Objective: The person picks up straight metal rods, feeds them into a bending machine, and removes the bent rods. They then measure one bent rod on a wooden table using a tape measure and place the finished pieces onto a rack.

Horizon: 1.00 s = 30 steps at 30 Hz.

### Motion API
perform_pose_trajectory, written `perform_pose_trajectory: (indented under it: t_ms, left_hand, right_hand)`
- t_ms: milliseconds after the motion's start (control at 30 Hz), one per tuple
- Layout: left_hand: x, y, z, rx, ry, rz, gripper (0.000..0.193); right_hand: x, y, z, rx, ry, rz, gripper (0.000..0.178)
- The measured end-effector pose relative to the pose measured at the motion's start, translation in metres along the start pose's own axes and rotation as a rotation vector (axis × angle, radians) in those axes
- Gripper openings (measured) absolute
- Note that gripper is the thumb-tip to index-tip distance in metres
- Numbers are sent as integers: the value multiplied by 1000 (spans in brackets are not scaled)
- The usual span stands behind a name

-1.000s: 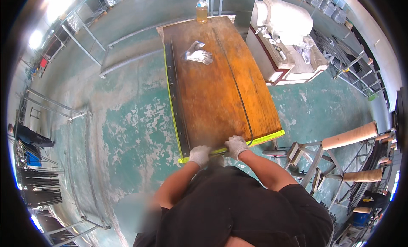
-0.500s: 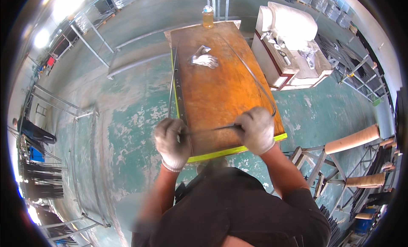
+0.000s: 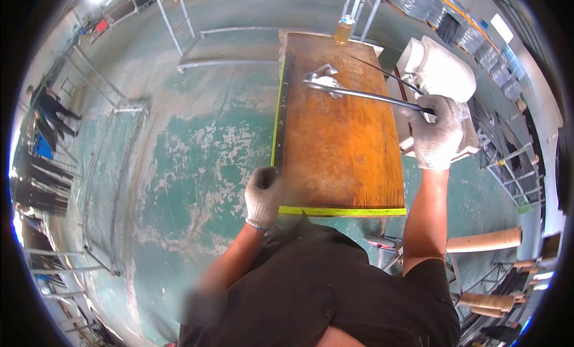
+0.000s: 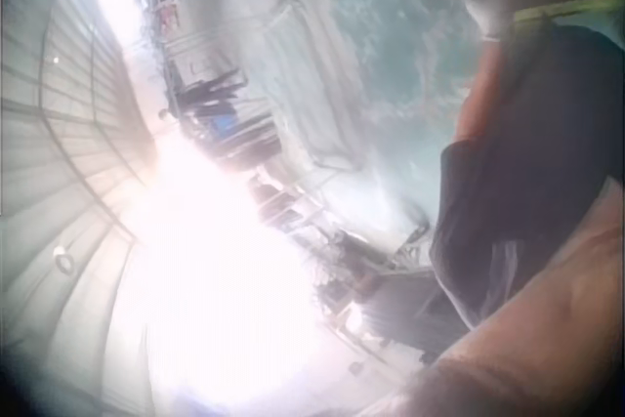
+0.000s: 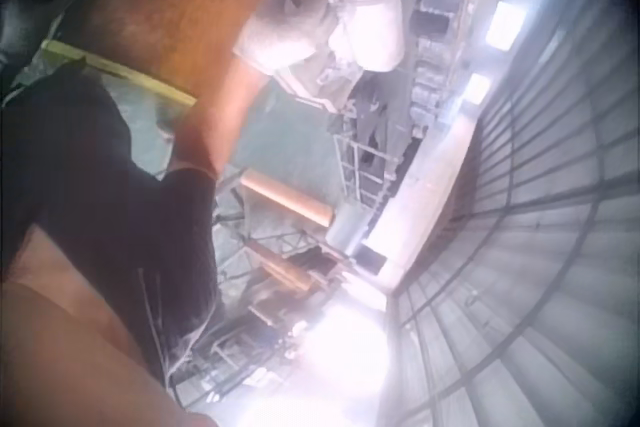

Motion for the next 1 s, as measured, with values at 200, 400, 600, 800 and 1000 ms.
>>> perform_pose_trajectory:
  t_ms: [200, 400, 600, 800, 1000]
  left_hand:
    - [10, -7, -14, 19, -58, -115, 28]
    - [21, -10, -17, 37, -78, -141, 24]
    - [8, -16, -12, 97, -112, -164, 24]
    - [11, -13, -12, 123, -96, -161, 26]
    - [17, -12, -11, 139, -113, -165, 26]
  right_hand:
    - [-9, -3, 4, -10, 36, 14, 32]
    - [-13, -4, 4, 14, -11, 16, 31]
    - [-12, -4, 6, -1, 6, 23, 32]
    - [-12, -2, 6, -19, 33, 41, 33]
    - [-12, -3, 5, -21, 50, 28, 32]
Point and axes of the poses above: each hand's wrist, its own y-axis towards the middle knuckle, its own z-axis out of the palm, x = y × z, the point moved 2 cm from there along y, towards the middle knuckle, and after that the axes turned 3 degrees about z, right-handed, at the moved point
